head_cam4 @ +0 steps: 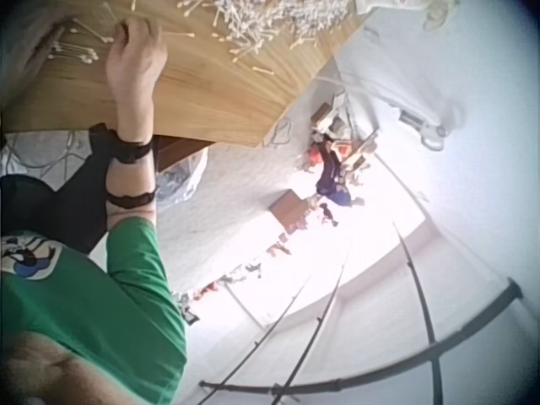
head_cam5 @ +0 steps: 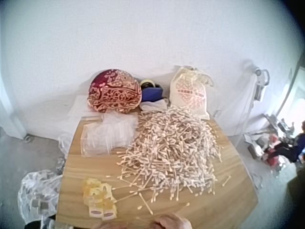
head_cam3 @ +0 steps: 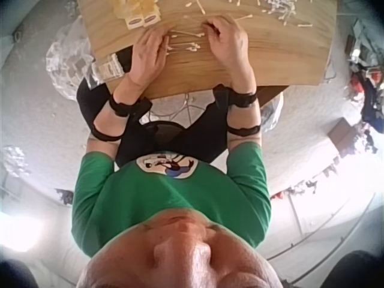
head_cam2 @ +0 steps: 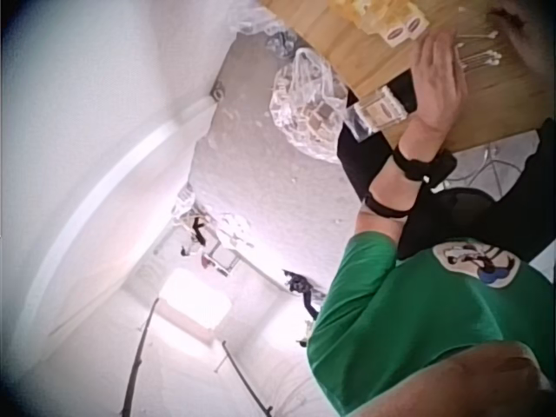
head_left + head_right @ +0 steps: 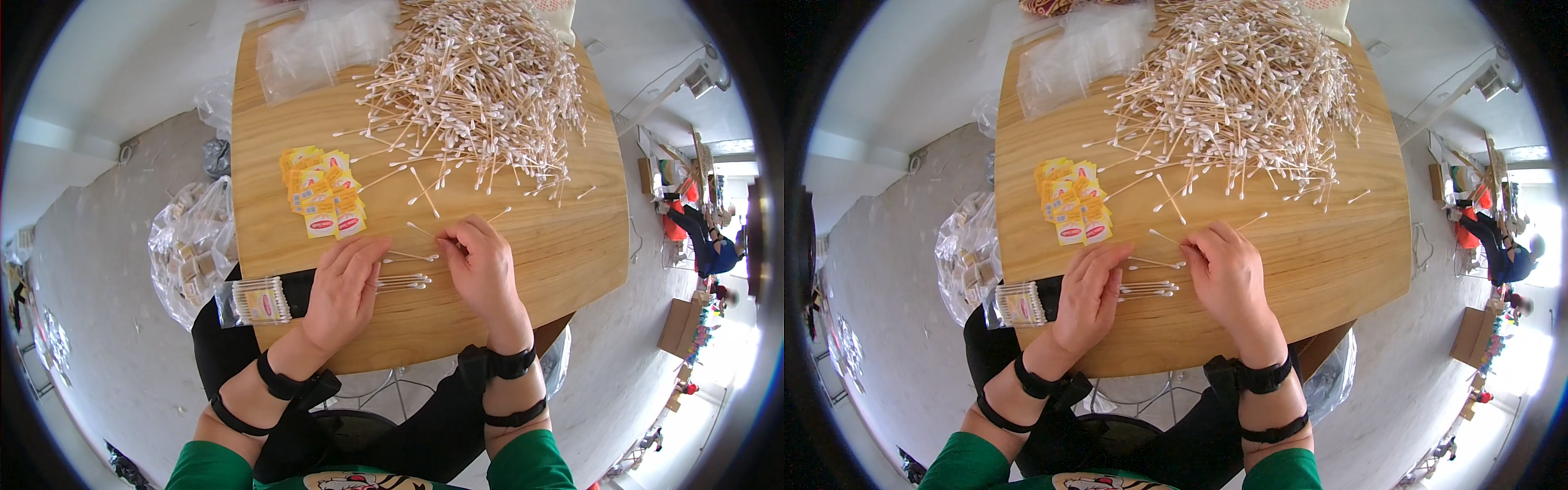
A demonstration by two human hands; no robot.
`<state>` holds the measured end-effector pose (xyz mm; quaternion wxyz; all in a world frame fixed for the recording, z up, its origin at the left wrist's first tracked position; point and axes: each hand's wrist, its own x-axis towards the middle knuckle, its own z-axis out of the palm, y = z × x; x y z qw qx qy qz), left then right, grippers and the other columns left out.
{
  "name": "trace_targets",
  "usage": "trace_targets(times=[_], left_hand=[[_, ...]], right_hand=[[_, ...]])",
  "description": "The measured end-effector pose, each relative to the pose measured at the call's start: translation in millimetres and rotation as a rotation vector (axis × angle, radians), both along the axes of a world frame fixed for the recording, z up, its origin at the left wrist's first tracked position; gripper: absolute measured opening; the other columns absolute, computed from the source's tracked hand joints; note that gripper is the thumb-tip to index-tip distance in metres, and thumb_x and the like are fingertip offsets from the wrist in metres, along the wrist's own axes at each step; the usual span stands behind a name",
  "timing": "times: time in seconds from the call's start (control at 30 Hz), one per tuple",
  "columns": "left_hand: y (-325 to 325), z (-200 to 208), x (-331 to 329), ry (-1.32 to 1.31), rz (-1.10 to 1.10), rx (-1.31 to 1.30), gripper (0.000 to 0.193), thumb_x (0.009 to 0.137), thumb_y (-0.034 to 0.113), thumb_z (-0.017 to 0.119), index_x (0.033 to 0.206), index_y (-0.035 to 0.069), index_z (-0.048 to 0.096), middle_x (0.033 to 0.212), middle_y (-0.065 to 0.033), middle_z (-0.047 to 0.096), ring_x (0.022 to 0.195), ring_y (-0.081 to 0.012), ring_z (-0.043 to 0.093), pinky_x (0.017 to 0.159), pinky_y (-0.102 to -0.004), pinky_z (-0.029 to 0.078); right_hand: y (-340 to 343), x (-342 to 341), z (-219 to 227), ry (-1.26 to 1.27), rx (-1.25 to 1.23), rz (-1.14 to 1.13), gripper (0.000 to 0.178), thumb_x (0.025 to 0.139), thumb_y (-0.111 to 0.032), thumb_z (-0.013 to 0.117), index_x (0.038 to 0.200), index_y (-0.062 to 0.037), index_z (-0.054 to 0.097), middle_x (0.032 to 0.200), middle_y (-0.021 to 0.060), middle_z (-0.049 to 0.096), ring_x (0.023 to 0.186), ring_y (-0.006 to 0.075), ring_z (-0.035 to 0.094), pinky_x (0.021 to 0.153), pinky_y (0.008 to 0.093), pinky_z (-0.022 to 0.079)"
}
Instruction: Counting cotton swabs and placing them into small individual plastic bags.
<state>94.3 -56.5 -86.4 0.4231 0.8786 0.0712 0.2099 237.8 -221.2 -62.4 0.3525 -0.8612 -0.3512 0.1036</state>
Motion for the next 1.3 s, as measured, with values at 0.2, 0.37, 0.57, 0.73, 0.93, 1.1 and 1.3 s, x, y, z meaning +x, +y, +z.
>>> trace_targets(times=[0.2,0.37,0.57,0.73,0.93,1.1,1.3], left_hand=[[0,-2,1,-0.005,-0.001,0.021,0.036,0.088,-0.005,0.062,0.124,0.0,0.061,0.126,-0.0158,0.065,0.116,-0.0367,0.061,0.1,-0.0458,0.048],[-1,0,-1,0.034,-0.042,0.073,0.035,0.089,-0.005,0.061,0.123,0.001,0.063,0.125,-0.0159,0.066,0.118,-0.0367,0.061,0.101,-0.0454,0.048],[-1,-2,-1,0.042,-0.04,0.107,0.032,0.089,-0.003,0.062,0.121,0.001,0.064,0.121,-0.0146,0.068,0.114,-0.0357,0.062,0.098,-0.0449,0.048],[-1,-1,-1,0.037,-0.04,0.091,0.031,0.088,-0.003,0.063,0.119,0.002,0.065,0.118,-0.0149,0.068,0.111,-0.0361,0.062,0.097,-0.0452,0.049],[-3,0,0,0.023,-0.03,0.083,0.031,0.088,-0.002,0.064,0.118,0.002,0.065,0.116,-0.0154,0.068,0.107,-0.0365,0.063,0.094,-0.0448,0.049],[-1,0,-2,-0.008,-0.049,0.079,0.027,0.087,-0.003,0.065,0.114,0.003,0.066,0.107,-0.0138,0.07,0.1,-0.0353,0.064,0.087,-0.0423,0.05],[-2,-4,-3,0.032,-0.077,-0.002,0.027,0.086,-0.001,0.068,0.113,0.005,0.067,0.1,-0.0114,0.069,0.092,-0.0329,0.063,0.085,-0.0428,0.049]], right_hand=[[6,-7,5,-0.071,-0.032,0.166,0.008,0.08,-0.007,0.074,0.087,-0.0071,0.069,0.086,0.0091,0.062,0.082,0.0322,0.065,0.069,0.0424,0.053],[9,-13,1,-0.079,-0.038,0.227,0.008,0.08,-0.008,0.074,0.084,-0.0075,0.067,0.086,0.0087,0.061,0.084,0.0326,0.064,0.069,0.0434,0.053],[10,-11,-2,-0.087,-0.023,0.167,0.009,0.079,-0.007,0.075,0.083,-0.0073,0.068,0.085,0.0083,0.062,0.083,0.0328,0.063,0.07,0.0433,0.053],[9,-10,-3,-0.063,0.031,0.106,0.008,0.078,-0.006,0.076,0.082,-0.007,0.069,0.086,0.0084,0.064,0.085,0.0327,0.064,0.072,0.0435,0.053],[8,-8,-4,-0.103,-0.04,0.142,0.012,0.077,-0.003,0.075,0.087,-0.0069,0.071,0.088,0.0088,0.066,0.087,0.0326,0.064,0.074,0.0427,0.053],[-13,21,-5,-0.148,0.059,-0.048,0.015,0.076,0.0,0.074,0.091,-0.0052,0.071,0.095,0.0114,0.067,0.094,0.0334,0.064,0.077,0.0412,0.053],[-41,43,-9,-0.099,-0.031,-0.255,0.013,0.078,0.001,0.072,0.09,-0.0039,0.071,0.094,0.0129,0.066,0.093,0.0354,0.062,0.08,0.0432,0.052]])
